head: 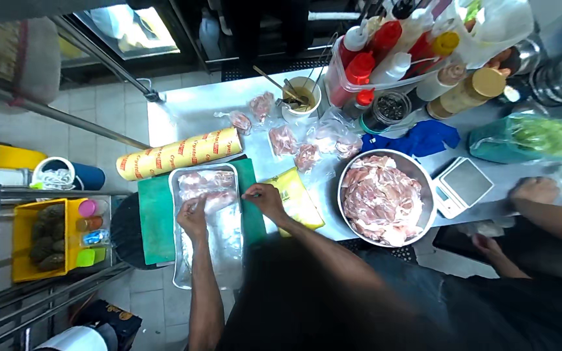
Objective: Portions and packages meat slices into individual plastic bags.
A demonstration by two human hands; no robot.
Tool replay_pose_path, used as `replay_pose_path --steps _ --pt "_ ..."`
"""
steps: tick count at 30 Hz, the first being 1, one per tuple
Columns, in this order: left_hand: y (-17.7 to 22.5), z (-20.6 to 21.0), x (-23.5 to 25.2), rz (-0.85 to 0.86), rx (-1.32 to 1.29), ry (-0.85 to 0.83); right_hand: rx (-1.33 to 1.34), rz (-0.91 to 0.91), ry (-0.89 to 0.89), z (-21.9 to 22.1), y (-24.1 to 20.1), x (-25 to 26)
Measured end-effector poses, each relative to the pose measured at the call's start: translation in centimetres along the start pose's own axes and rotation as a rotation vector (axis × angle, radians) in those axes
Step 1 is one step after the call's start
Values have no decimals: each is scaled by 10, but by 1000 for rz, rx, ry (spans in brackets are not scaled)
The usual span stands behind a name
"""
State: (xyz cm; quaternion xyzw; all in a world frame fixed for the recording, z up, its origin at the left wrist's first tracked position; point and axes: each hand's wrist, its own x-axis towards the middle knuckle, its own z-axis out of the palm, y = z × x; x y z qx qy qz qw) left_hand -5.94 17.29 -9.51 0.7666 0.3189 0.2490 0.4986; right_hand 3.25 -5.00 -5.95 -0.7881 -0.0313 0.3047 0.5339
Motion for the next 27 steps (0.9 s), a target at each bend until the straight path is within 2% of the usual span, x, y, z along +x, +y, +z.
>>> replay_pose_path --steps 6,11,13,16,19,21,25,27 --pt "-27 24 27 -12 218 -151 54 -20 100 -60 37 -8" --pt "-22 45 23 279 656 45 141 103 234 -94 56 -39" --pt "-20 58 22 365 790 57 200 191 329 -101 65 -50" --pt "-26 82 23 412 942 -102 450 343 459 -104 76 -60" --pt "-36 95 34 413 994 -168 771 471 563 -106 85 -55" --pt "-36 97 38 407 1004 -190 851 484 649 -108 92 -45" --pt "-39 96 41 434 1019 -182 753 425 726 -105 107 -8" --pt "-38 95 42 444 1019 -182 599 312 804 -102 109 9"
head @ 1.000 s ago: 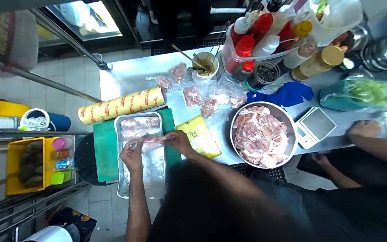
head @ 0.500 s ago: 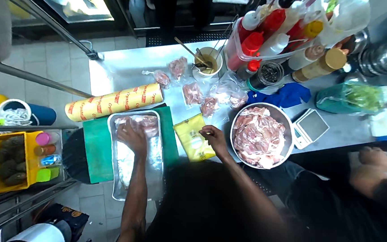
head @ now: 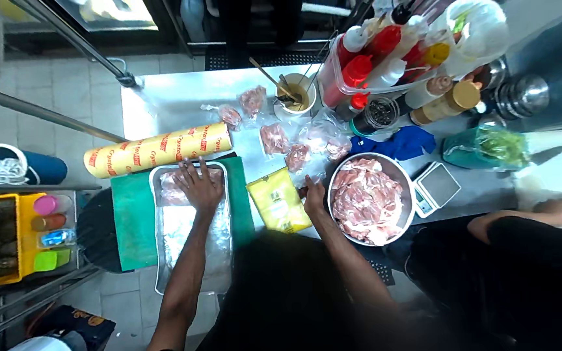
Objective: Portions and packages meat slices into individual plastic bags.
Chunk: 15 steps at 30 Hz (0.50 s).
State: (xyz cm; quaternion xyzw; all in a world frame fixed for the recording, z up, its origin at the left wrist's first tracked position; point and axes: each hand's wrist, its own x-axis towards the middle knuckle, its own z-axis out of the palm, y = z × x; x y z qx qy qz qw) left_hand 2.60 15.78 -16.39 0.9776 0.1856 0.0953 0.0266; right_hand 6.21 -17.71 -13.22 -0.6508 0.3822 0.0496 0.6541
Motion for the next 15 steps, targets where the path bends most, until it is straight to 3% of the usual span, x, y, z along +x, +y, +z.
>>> replay_pose_path --steps 3,5,7,9,12,15 --pt "2 -17 -2 -40 -144 21 -249 -409 -75 5 -18 -1" --pt "12 -42 -4 -54 -342 70 -442 -645 -177 2 -54 -18" --pt "30 -70 -11 17 -606 56 -622 -839 -342 -12 -94 -42" --pt "55 -96 -16 143 -883 -69 -825 -1055 -557 -25 -127 -51" --pt "100 -114 -28 288 -1165 -349 -1272 -1117 -885 -32 -150 -70" --pt "136 -112 -42 126 -1226 -717 -1450 -977 -1106 -28 -125 -95"
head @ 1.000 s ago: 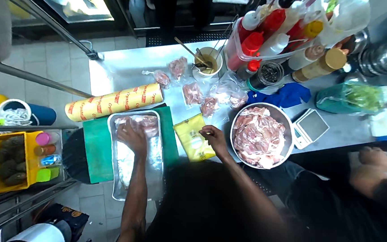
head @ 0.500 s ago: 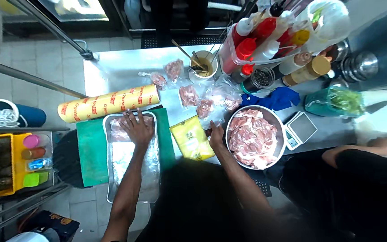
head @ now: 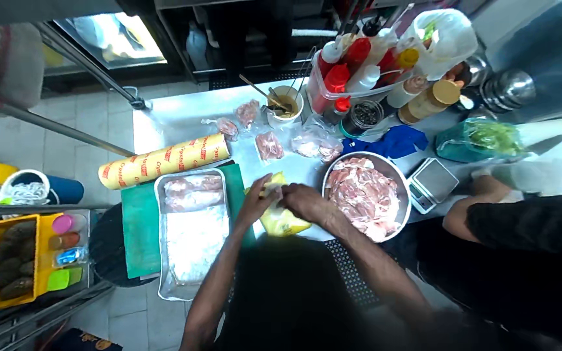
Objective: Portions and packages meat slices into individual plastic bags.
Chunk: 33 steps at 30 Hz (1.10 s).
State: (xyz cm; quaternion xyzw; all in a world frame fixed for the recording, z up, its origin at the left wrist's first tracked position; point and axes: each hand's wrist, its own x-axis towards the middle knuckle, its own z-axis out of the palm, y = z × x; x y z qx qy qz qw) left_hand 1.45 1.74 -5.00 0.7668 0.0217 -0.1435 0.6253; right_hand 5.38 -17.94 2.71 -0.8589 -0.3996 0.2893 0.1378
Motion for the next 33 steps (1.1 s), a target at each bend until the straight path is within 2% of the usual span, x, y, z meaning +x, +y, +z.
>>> replay_pose_path --steps 2,3,7,9,12,15,17,19,21,25,27,28,30,31,33 --pt "-7 12 1 -169 36 0 52 -21 -47 28 -6 -5" --pt "-10 13 -2 -204 91 24 70 -4 -17 42 -6 -12" --pt "-14 0 -27 -185 297 6 190 156 337 85 -6 -46" --pt "-7 -3 -37 -139 360 -65 273 281 427 95 -15 -56" --pt "5 7 -38 -131 516 -148 358 326 471 104 -24 -61" --pt "17 23 -31 -180 742 -174 265 247 375 99 -31 -58" --pt "24 30 -26 -178 813 -89 216 218 294 90 -34 -58" --pt "30 25 -26 -82 772 81 223 196 282 77 -30 -60" --pt "37 15 -32 17 726 227 236 154 366 64 -25 -67" --pt "45 9 -57 120 632 346 178 -44 564 47 -21 -78" --pt "41 12 -69 62 591 297 185 -93 572 49 -18 -76" --pt "36 13 -73 -25 584 225 240 -77 547 54 -13 -72" --pt "24 18 -75 -216 590 67 395 30 560 71 -5 -62" --pt "22 22 -76 -275 594 19 446 97 621 80 -3 -56" --pt "24 27 -78 -305 573 -9 482 258 746 88 -6 -48"
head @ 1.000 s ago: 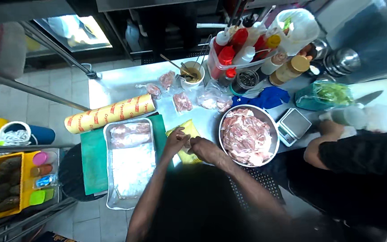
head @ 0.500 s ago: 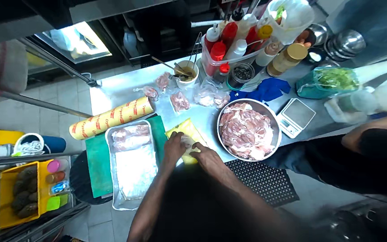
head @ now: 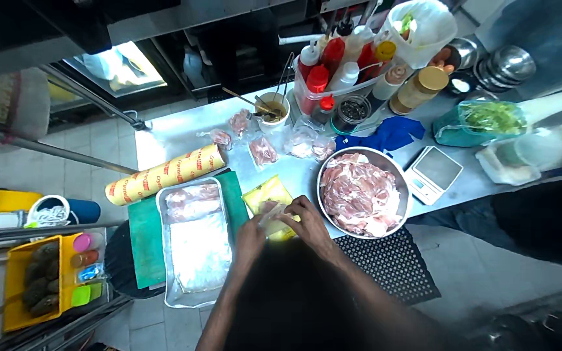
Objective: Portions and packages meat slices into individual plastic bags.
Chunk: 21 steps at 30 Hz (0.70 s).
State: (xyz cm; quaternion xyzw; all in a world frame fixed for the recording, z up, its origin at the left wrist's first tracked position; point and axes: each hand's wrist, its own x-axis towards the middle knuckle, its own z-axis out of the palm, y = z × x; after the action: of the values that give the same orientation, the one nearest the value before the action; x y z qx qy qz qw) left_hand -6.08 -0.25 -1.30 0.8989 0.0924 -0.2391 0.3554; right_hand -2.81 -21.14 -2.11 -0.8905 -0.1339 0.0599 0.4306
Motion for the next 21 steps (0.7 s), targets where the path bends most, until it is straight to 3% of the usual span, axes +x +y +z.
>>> replay_pose_path --steps 2,5,7,10,12,15,17,21 --pt "2 2 -7 11 -69 4 -120 167 -3 3 -9 -5" --pt "1 -1 -5 2 -223 47 -312 438 -255 3 -22 -3" --pt "-3 -6 -3 -41 -263 63 -351 513 -376 -1 -22 -1" --pt "-2 -11 -6 -20 -185 107 -302 415 -328 -9 -22 -2" --pt "-7 -11 -8 114 -134 153 -191 386 -252 -15 -27 0" --pt "-21 -15 -4 271 -345 50 5 417 -212 -26 -22 9" --pt "-29 -16 -1 315 -353 20 106 417 -257 -37 -12 16" --pt "-30 -5 -2 460 -92 315 220 261 -296 -58 -5 21"
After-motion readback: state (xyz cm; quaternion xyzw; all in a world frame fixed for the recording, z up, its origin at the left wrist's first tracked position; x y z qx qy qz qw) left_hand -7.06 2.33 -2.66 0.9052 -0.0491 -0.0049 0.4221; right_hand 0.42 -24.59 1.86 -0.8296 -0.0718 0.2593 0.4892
